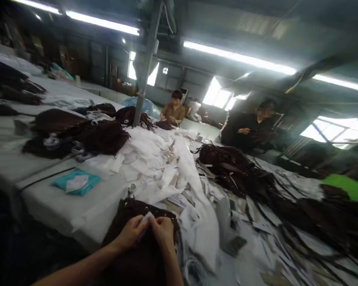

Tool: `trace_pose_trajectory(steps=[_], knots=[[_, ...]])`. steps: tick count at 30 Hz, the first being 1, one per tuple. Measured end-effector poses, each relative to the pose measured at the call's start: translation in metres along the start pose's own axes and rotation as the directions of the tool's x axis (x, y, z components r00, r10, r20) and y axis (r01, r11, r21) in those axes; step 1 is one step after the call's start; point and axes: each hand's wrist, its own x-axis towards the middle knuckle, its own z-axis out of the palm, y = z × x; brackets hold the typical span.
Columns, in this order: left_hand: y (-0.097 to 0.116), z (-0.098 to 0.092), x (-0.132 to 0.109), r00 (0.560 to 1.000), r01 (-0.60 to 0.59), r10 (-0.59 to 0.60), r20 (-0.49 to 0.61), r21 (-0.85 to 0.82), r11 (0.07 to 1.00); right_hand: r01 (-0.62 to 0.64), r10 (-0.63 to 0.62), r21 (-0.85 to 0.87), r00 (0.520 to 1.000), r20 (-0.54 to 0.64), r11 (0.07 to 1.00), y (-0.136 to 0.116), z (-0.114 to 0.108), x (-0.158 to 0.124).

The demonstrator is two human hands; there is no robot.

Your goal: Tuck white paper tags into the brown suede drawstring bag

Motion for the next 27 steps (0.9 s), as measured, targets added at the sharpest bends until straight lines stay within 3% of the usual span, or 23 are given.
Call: trace_pose_trajectory(steps=[9,17,20,27], knots=[[0.002,-0.013,-0.003,0.969,0.191,-0.148,0.199,-0.219,0.957,-0.092,0.095,0.171,0.995,-0.010,0.981,0.009,0.012,-0.003],[0.006,-0.024,0.001,0.886,0.403,-0.267,0.380,-0.342,0.849,-0.020,-0.062,0.472,0.986,0.157,0.881,0.019,0.015,-0.018],[0.007,-0.023,0.000,0.884,0.400,-0.259,0.390,-0.339,0.852,-0.008,-0.078,0.508,0.986,0.146,0.861,0.017,0.011,-0.022],[0.008,-0.008,-0.004,0.934,0.257,-0.176,0.311,-0.241,0.936,0.009,0.009,0.532,0.999,-0.031,0.847,0.012,0.025,-0.021]])
